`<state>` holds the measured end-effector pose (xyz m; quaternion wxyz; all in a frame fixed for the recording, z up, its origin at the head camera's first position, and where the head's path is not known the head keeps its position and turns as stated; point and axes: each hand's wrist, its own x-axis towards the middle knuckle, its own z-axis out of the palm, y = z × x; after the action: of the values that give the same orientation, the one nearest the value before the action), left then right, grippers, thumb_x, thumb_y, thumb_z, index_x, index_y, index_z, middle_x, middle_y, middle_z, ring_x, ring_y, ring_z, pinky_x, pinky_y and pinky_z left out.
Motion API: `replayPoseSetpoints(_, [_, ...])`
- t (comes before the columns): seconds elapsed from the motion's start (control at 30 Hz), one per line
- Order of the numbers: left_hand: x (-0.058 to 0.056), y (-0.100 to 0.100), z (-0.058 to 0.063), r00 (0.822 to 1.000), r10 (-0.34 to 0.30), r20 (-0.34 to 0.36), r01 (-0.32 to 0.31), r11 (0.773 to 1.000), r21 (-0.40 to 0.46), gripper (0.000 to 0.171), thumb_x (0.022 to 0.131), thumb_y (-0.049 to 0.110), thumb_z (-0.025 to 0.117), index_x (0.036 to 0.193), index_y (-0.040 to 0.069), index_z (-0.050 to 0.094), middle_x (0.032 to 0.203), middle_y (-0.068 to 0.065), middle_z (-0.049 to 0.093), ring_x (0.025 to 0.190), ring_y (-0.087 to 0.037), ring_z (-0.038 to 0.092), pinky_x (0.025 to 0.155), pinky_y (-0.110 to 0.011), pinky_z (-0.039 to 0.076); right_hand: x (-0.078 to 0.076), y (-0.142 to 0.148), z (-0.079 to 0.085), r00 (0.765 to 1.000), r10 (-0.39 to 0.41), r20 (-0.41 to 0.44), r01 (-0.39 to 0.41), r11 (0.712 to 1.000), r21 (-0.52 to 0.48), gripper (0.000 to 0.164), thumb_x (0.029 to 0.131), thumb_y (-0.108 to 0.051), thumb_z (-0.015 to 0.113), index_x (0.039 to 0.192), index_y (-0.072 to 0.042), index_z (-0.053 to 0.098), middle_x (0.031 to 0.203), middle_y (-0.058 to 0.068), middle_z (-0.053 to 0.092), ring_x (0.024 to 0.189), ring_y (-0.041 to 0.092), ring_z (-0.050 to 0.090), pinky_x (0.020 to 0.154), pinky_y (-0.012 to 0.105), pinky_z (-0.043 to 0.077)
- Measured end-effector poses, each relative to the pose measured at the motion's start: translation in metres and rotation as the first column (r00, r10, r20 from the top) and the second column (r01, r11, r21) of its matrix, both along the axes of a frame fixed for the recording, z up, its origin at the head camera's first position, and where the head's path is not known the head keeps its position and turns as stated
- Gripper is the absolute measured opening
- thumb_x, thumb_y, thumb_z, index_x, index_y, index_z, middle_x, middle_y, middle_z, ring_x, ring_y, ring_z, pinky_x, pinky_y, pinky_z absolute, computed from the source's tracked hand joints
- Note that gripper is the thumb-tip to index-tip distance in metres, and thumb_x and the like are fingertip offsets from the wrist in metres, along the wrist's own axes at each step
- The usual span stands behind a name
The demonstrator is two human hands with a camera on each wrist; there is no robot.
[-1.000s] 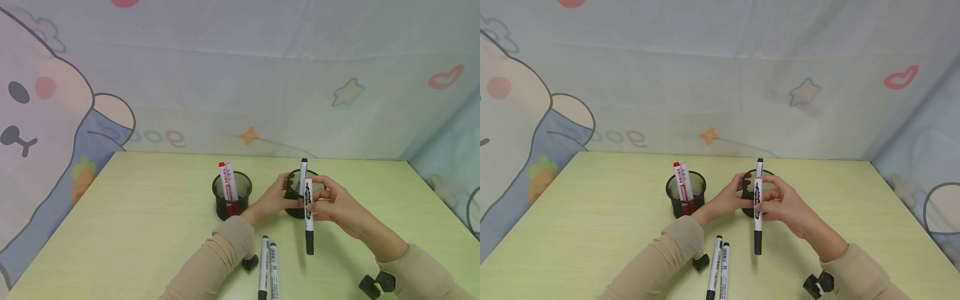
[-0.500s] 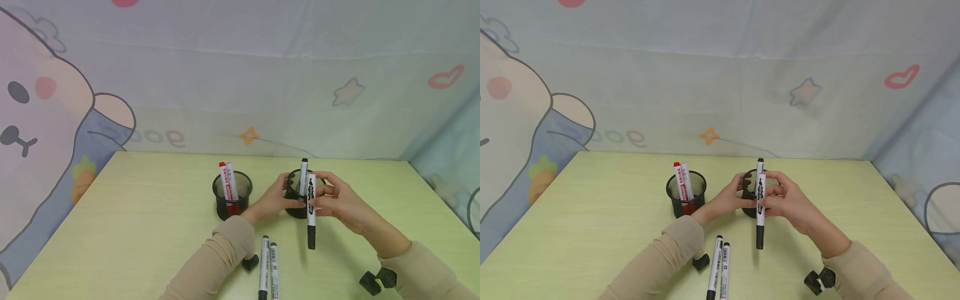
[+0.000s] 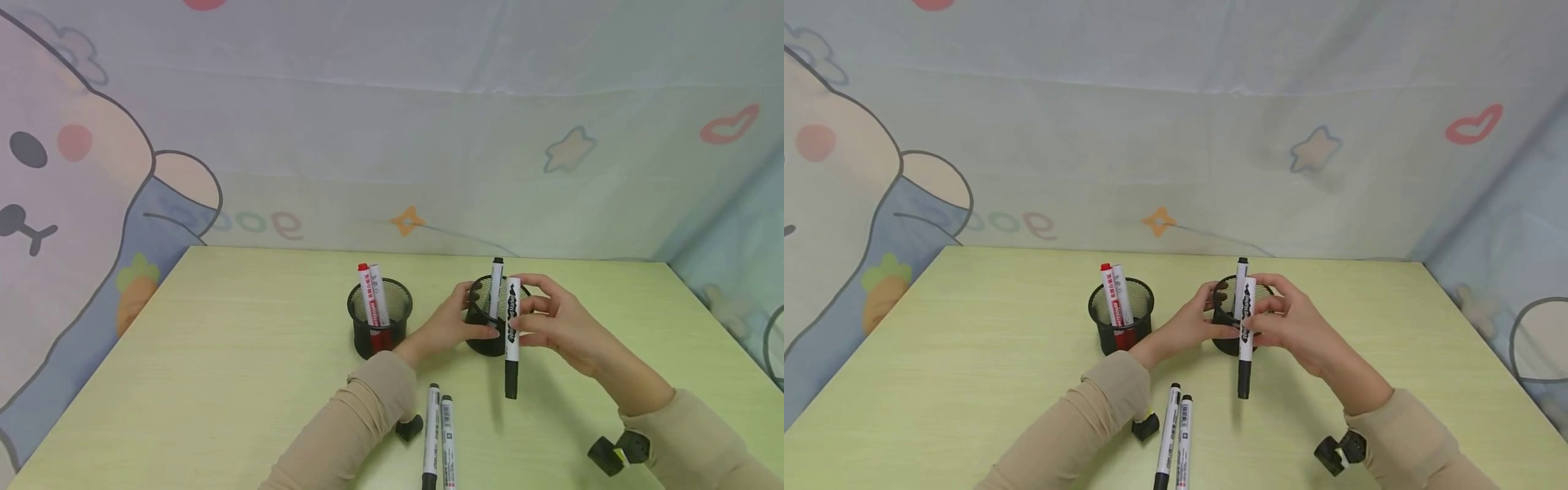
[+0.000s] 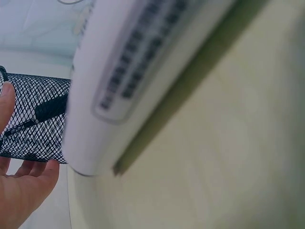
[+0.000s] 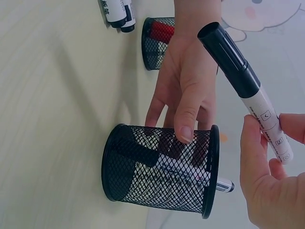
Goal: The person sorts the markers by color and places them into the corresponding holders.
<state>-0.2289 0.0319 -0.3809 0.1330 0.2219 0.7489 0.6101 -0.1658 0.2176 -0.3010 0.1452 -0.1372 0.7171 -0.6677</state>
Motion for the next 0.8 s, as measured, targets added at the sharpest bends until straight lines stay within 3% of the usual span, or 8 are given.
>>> replayPoseSetpoints(0.8, [-0.0016,0.0011,-0.0008,1.000,0.012,0.005,-0.012,1.000,-0.024,0.084,0.077,0.015,0.078,0.142,0.013,0.026,0.138,-0.004,0.041,0.128,-0.023,0.038,0.102,-0.035,0.035,-0.0085,0.0031,0.0078,1.000,-0.029,-0.010,0.029,0.999,-0.015,0.053,0.086,0.006,0.058,0.129,-0.017,0.036,0.090,0.005,0.057,0.086,0.019,0.061,0.072,0.035,0.055])
